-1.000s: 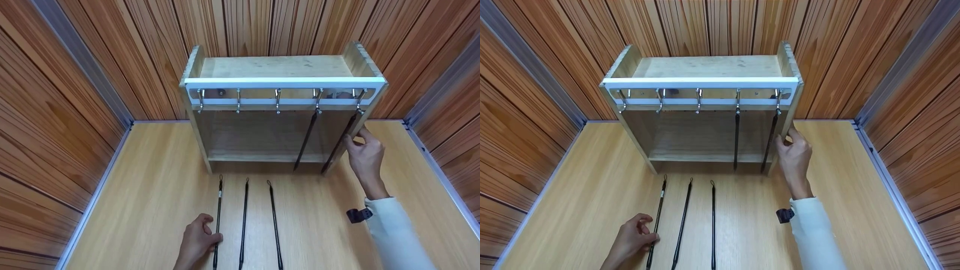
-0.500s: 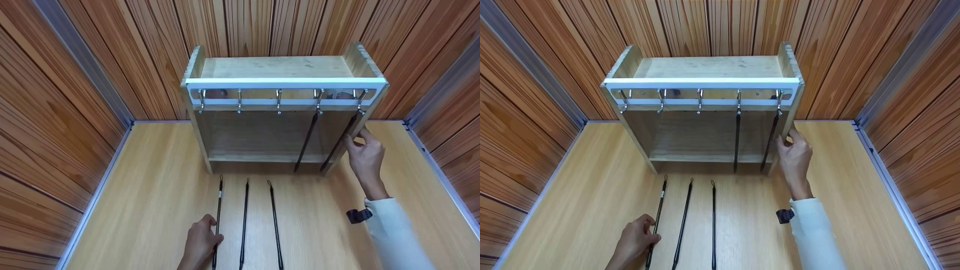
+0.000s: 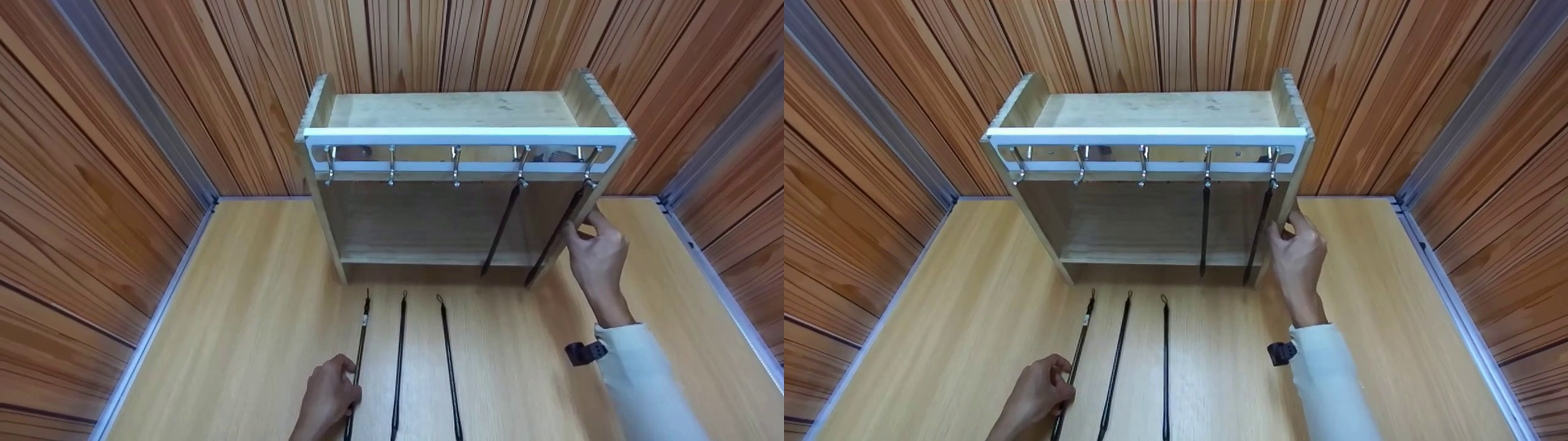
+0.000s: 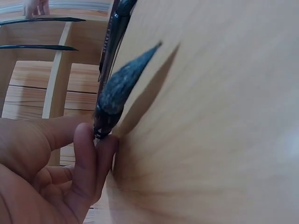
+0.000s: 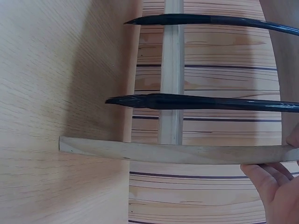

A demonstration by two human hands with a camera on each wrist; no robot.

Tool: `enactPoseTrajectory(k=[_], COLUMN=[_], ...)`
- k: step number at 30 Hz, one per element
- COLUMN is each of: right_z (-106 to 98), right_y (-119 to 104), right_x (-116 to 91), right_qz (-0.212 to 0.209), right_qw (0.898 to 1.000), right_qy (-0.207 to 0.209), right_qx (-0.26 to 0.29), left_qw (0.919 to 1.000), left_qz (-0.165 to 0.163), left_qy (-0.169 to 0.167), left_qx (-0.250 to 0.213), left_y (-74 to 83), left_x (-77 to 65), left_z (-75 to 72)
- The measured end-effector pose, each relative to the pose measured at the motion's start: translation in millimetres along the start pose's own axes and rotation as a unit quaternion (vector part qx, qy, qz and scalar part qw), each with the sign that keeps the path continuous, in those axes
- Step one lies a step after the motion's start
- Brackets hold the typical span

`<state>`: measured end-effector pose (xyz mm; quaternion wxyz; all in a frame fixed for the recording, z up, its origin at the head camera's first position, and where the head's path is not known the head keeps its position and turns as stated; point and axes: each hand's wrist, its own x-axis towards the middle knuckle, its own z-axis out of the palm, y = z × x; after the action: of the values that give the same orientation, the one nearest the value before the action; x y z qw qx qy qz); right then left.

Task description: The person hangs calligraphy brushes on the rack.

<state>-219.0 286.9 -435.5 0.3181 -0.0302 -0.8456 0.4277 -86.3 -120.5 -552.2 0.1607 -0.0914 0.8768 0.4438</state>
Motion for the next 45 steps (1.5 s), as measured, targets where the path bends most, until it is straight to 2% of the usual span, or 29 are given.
enactPoseTrajectory(k=[3, 6, 11, 18, 23, 27, 40, 45], right_z=[-0.6, -0.8, 1.1, 0.8, 0.0, 0.7, 0.7, 1.7], right_y=[-0.7, -0.9, -0.7, 0.7, -0.5, 0.8, 2.6, 2.1], right_x=[0.0, 1.3, 2.2, 0.9, 1.0, 0.9, 0.9, 0.7], right_qz=[0.003, 0.001, -0.004, -0.009, 0.001, 0.007, -0.013, -0.034], right_qw=[1.0, 1.0, 1.0, 1.0, 1.0, 1.0, 1.0, 0.999], right_qy=[-0.002, 0.002, 0.007, 0.012, 0.002, 0.003, 0.01, 0.015], right_qx=[-0.005, -0.006, -0.003, 0.003, 0.003, -0.001, 0.001, 0.007], left_qw=[0.9998, 0.9989, 0.9948, 0.99, 0.9794, 0.9719, 0.9639, 0.9525], left_qz=[0.008, 0.035, 0.093, 0.126, 0.173, 0.202, 0.215, 0.242], left_qy=[-0.001, 0.007, 0.037, 0.062, 0.103, 0.121, 0.156, 0.184], left_qx=[-0.019, -0.032, -0.015, -0.016, -0.011, -0.013, -0.013, -0.01], left_y=[0.5, 2.5, 8.9, 25.3, 34.6, 39.7, 53.3, 56.4], left_x=[-1.5, -2.1, -3.2, -3.3, -5.4, -5.8, -6.7, -8.8], left_z=[-0.2, -0.4, -5.1, -9.7, -14.0, -19.2, -34.7, -43.9])
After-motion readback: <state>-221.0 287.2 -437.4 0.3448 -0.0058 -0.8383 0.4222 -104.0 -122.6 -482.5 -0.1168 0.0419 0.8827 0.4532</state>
